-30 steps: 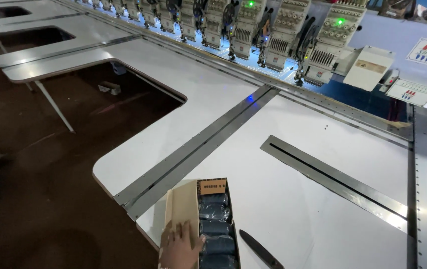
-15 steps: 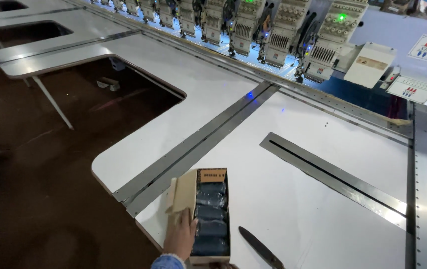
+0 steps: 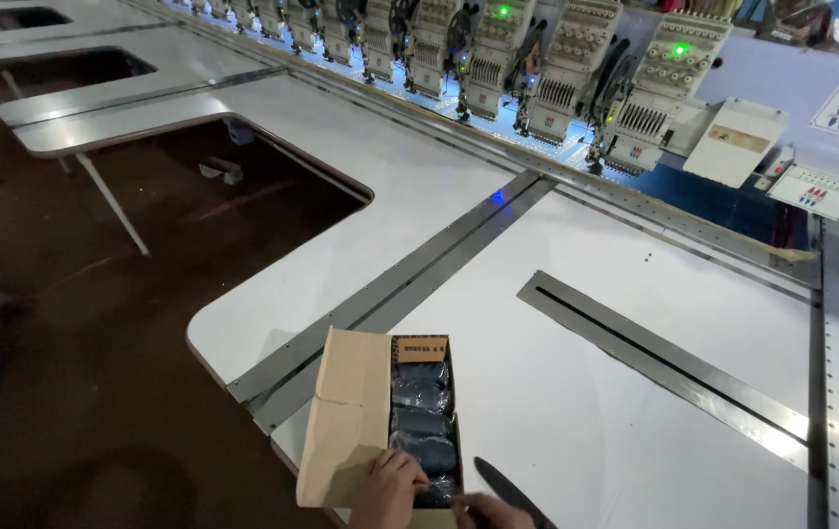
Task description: Unpacking a box of thread spools and removing their plastic packaging using scissors on a workbench in a sewing factory.
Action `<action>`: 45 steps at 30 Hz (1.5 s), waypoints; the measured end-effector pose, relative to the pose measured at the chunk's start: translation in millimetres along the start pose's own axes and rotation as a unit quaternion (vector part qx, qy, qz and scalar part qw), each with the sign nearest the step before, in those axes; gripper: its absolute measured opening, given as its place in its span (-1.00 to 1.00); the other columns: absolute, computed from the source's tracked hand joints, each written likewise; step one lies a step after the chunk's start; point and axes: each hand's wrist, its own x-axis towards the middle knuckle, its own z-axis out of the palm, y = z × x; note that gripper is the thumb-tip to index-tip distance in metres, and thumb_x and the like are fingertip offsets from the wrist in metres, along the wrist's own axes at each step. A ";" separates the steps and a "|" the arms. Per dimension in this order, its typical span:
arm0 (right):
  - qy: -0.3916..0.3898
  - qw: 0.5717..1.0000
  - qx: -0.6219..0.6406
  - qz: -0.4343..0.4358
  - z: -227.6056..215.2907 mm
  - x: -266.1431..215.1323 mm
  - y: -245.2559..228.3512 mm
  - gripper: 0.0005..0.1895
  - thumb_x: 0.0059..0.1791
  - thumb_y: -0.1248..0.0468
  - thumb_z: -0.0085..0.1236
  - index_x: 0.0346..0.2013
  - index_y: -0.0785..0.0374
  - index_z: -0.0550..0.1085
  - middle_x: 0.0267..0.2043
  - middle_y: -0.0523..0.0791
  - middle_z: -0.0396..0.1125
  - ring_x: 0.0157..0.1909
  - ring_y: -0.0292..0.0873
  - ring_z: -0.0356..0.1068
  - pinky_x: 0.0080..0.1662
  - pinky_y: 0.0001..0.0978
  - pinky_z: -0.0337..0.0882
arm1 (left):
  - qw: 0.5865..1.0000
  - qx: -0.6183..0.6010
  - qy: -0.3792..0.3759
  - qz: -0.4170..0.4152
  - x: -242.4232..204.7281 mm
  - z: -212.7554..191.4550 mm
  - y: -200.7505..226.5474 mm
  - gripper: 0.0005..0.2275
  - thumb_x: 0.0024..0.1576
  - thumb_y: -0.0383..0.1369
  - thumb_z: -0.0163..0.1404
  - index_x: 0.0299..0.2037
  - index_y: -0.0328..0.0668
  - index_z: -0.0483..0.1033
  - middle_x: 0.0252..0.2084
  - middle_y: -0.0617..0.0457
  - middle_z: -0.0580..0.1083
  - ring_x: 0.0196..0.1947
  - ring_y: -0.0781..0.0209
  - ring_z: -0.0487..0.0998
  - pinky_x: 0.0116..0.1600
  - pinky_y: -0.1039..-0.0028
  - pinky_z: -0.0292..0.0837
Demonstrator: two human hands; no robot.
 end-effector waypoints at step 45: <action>0.056 0.899 0.426 0.089 52.5 69.2 -37.6 -0.69 0.01 0.26 0.26 -0.23 0.54 0.71 -0.44 0.09 0.50 -0.34 -0.15 0.35 -0.23 -0.31 0.42 | 0.741 -0.455 0.363 -0.334 7.2 -9.8 80.3 -0.71 0.09 -0.08 0.15 -0.25 -0.08 0.78 -0.24 0.04 0.73 -0.16 0.17 0.68 0.00 0.43 0.51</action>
